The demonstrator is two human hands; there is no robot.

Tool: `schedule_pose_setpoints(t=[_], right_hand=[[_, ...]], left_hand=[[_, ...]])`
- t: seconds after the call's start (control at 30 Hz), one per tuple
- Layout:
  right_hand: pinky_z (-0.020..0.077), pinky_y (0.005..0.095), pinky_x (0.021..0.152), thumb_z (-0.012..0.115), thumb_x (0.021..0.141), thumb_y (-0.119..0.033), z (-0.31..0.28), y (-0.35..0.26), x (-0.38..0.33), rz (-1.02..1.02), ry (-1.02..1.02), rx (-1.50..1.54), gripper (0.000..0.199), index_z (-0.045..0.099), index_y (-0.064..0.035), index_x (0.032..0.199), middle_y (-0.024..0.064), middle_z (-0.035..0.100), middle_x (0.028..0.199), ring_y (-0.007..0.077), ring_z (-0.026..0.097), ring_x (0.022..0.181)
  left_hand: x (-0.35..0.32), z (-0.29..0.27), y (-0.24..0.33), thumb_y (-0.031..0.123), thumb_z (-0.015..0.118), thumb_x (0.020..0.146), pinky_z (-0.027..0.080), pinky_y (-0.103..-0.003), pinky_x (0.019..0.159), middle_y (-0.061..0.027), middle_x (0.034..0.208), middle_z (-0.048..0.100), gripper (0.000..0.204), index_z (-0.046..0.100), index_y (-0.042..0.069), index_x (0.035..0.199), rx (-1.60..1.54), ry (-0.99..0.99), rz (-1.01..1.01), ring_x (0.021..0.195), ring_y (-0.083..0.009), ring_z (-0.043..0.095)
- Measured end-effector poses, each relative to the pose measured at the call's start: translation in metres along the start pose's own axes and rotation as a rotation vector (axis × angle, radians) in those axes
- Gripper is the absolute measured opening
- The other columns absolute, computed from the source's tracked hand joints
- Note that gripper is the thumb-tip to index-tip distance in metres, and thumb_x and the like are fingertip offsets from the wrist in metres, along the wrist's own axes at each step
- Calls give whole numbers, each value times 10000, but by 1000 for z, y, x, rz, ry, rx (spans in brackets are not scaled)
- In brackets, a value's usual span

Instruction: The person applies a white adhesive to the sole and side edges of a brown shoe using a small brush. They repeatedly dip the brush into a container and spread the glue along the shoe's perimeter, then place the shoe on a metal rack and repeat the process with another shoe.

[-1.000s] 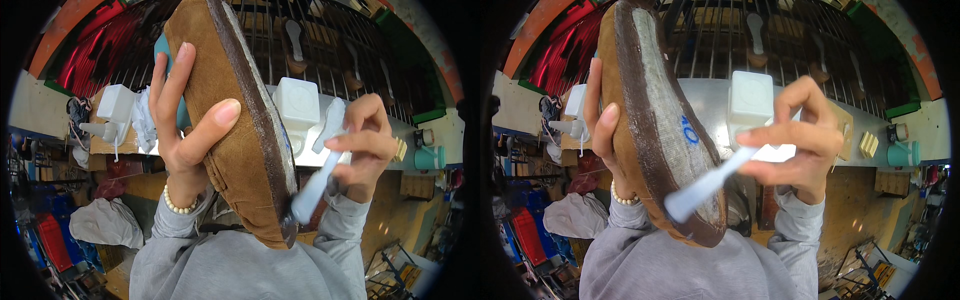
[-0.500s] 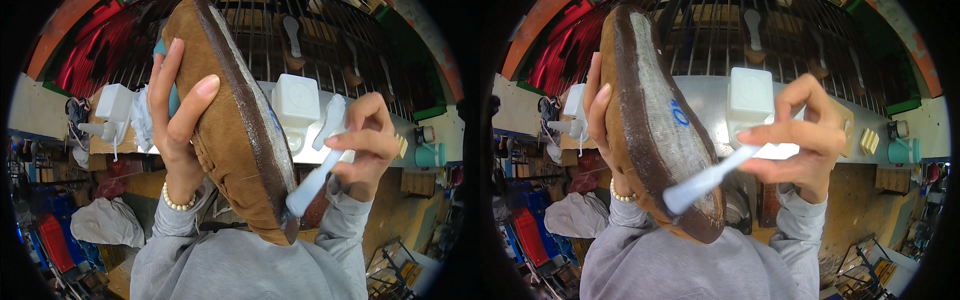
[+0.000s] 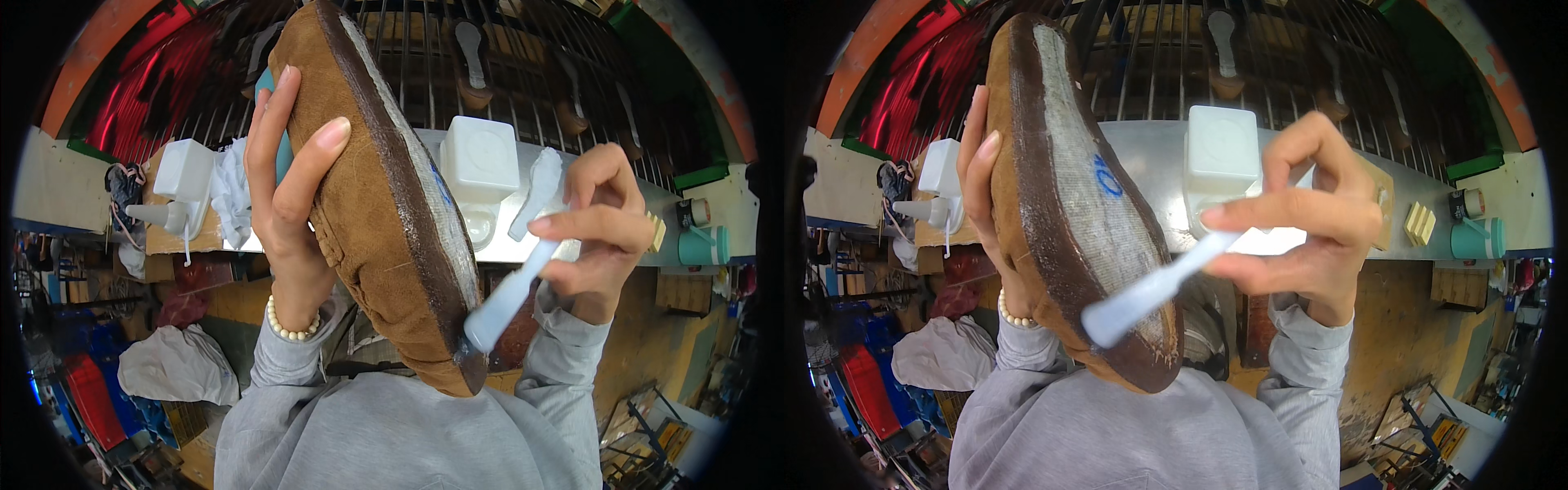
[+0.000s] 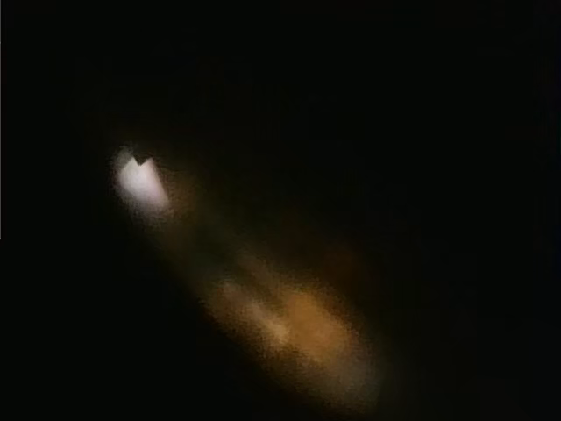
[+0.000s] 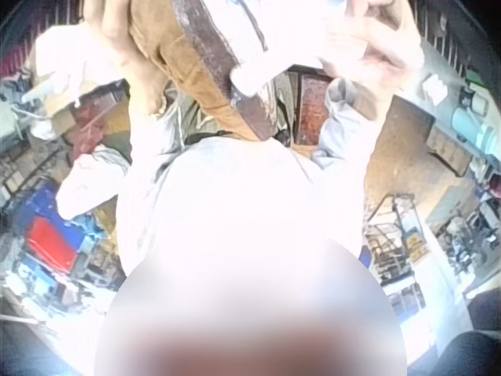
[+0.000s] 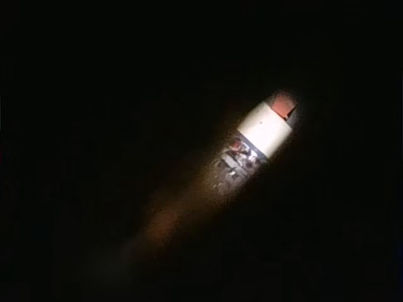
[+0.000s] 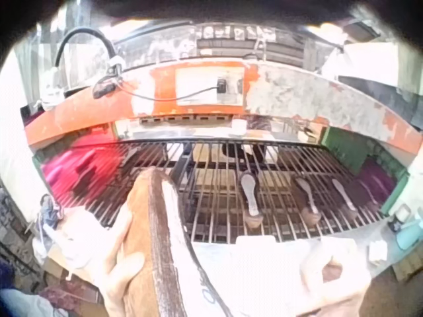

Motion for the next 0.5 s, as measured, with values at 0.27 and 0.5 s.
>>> schedule_pose_setpoints(t=[0.27,0.5], right_hand=[[330,244,629,957,441,-322,1,-2,-2,-26,7,34,443,837,-198,849,-33,497,818,127,499,743],[333,249,615,944,436,-314,0,-14,-5,40,38,-21,441,837,-187,844,-26,497,814,126,491,732]], left_hand=[[1,-4,-6,185,803,809,372,-502,1161,-235,1506,430,641,499,152,1372,-19,-47,-90,1387,-412,439],[-4,-4,-9,177,805,810,398,-487,1139,-235,1514,414,670,474,152,1393,-45,-35,-112,1384,-410,441]])
Point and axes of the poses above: each hand's wrist, its own x-axis towards the middle knuckle, its own z-axis out of the palm, y = z × x, the point moved 5 cm from there along x, towards the middle knuckle
